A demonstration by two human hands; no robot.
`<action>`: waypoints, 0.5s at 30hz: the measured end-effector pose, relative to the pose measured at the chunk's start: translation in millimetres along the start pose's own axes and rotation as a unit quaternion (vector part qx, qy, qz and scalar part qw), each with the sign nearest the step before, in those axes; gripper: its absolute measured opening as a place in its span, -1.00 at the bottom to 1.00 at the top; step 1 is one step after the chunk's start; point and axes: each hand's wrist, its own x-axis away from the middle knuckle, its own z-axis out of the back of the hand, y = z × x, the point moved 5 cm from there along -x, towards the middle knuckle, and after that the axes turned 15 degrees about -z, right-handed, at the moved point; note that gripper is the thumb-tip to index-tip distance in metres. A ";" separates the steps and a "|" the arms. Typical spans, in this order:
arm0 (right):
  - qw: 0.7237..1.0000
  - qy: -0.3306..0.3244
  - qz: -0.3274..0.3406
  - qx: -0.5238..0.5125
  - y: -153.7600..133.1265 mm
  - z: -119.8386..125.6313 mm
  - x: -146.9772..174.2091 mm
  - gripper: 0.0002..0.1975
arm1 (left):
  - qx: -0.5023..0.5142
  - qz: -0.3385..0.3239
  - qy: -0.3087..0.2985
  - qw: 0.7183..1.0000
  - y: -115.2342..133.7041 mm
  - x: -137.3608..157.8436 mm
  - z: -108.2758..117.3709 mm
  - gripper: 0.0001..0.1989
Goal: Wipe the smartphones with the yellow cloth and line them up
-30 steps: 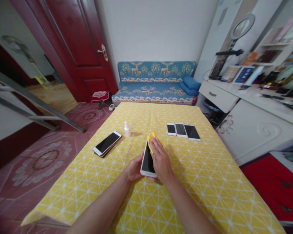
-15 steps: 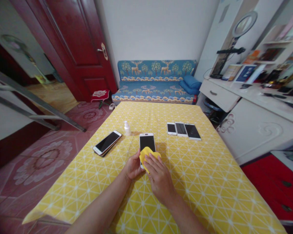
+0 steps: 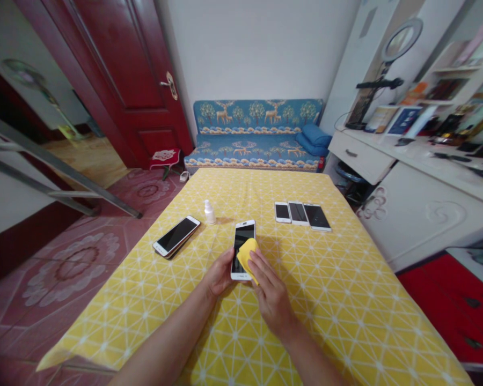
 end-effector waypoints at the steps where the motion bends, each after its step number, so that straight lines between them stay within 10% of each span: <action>1: 1.000 0.008 -0.009 -0.008 0.3 1.1 -3.7 -0.48 | -0.004 -0.013 -0.004 1.000 1.4 0.5 -3.6 -0.62; 15: 0.957 0.116 -0.168 -0.205 -0.3 23.4 -55.6 -0.67 | -0.056 0.020 -0.090 0.994 -4.2 4.5 -17.6 -0.56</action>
